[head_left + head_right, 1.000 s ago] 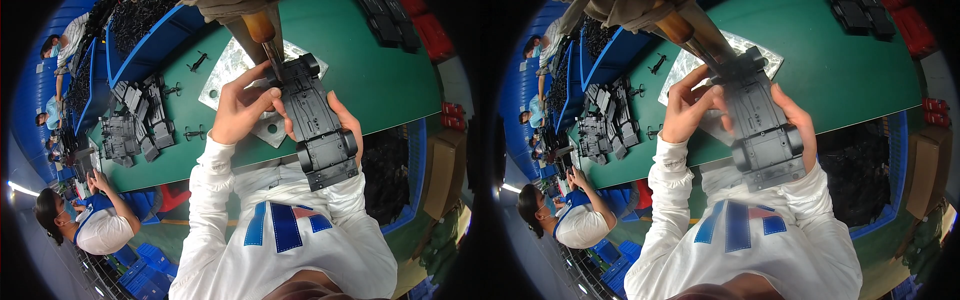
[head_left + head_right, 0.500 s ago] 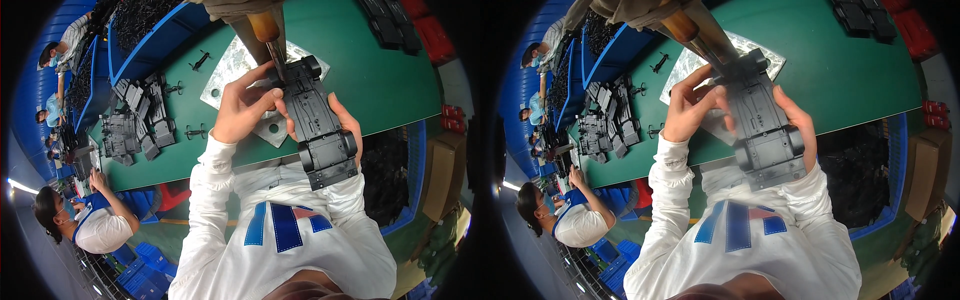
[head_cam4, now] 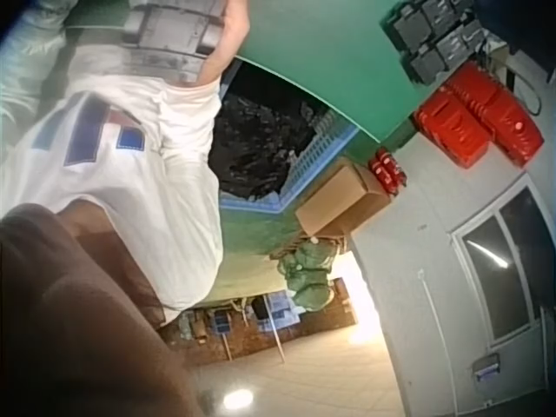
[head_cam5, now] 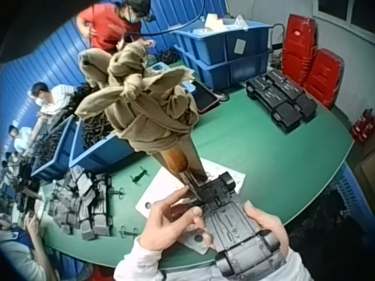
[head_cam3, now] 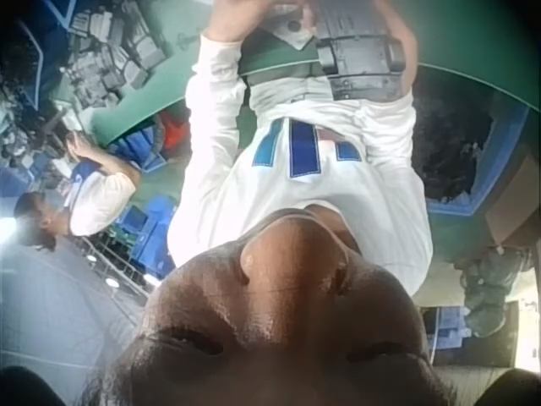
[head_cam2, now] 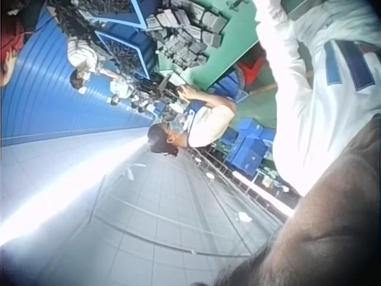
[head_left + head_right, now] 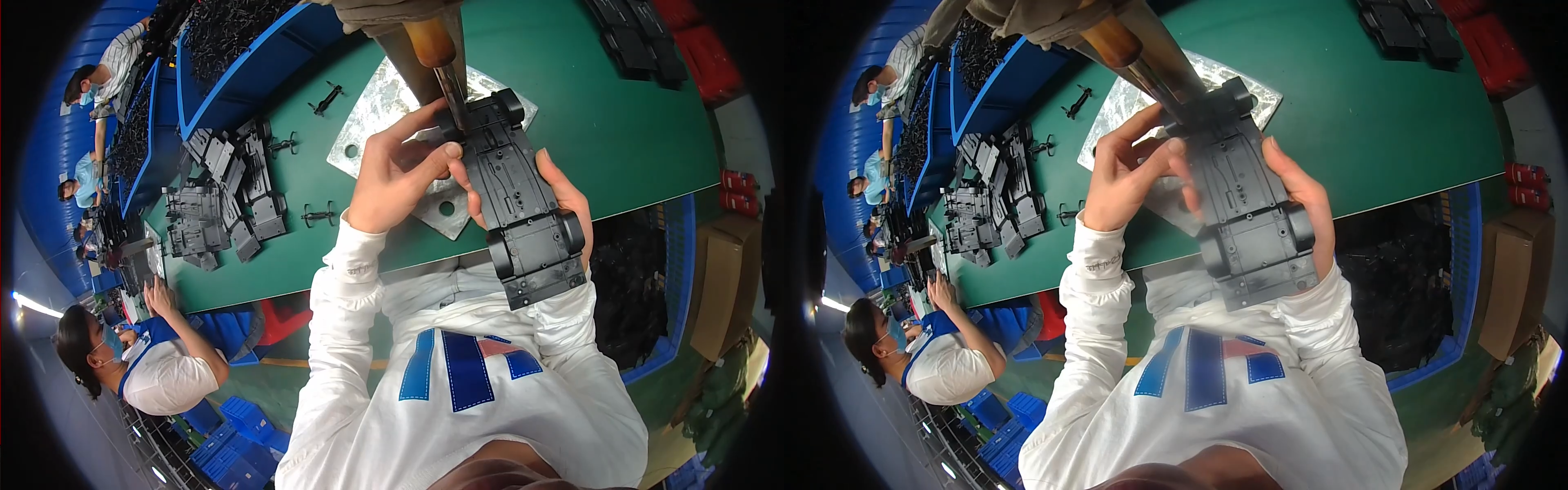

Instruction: Assembling plastic components onto a toy truck chassis using a fixed power tool in a factory setting.

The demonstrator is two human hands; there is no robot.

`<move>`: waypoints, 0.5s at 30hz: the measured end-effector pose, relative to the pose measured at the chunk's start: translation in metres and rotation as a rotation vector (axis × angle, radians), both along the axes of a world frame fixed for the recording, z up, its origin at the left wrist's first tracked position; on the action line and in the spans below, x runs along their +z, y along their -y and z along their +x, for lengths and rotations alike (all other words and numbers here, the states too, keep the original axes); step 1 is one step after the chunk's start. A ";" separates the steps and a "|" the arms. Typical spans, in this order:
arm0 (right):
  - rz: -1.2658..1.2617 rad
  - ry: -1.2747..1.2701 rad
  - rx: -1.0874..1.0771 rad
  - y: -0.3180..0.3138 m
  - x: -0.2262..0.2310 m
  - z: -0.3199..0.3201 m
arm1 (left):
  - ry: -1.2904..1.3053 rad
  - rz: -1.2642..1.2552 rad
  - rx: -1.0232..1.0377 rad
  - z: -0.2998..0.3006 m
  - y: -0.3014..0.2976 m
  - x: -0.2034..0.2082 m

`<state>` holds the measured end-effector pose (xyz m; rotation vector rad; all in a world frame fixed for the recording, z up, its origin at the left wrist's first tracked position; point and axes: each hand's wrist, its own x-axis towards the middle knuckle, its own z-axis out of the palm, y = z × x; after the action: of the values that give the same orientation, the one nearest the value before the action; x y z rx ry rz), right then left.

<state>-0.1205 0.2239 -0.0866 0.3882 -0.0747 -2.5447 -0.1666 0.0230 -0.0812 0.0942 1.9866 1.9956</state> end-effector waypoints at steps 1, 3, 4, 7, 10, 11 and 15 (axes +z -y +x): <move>-0.009 0.011 -0.002 0.000 0.000 0.000 | -0.009 -0.011 -0.005 0.000 0.000 -0.001; -0.018 0.021 -0.004 0.000 0.000 0.000 | -0.009 -0.010 -0.003 -0.001 0.000 -0.001; -0.025 0.013 -0.001 0.000 0.000 0.000 | -0.008 -0.010 -0.002 -0.001 0.000 -0.002; -0.028 0.009 0.003 0.000 0.000 0.001 | -0.029 -0.019 -0.003 0.000 0.001 0.000; -0.018 0.006 0.006 0.000 -0.001 0.001 | -0.027 -0.010 -0.006 0.001 0.000 -0.001; -0.011 0.001 0.006 -0.001 -0.003 0.001 | -0.030 -0.011 -0.003 0.001 0.000 -0.001; 0.010 -0.007 -0.006 -0.003 -0.007 0.004 | 0.027 -0.063 -0.010 0.004 -0.002 0.005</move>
<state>-0.1162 0.2268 -0.0934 0.3835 -0.0614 -2.5534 -0.1625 0.0247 -0.0760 0.0616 2.0263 1.9162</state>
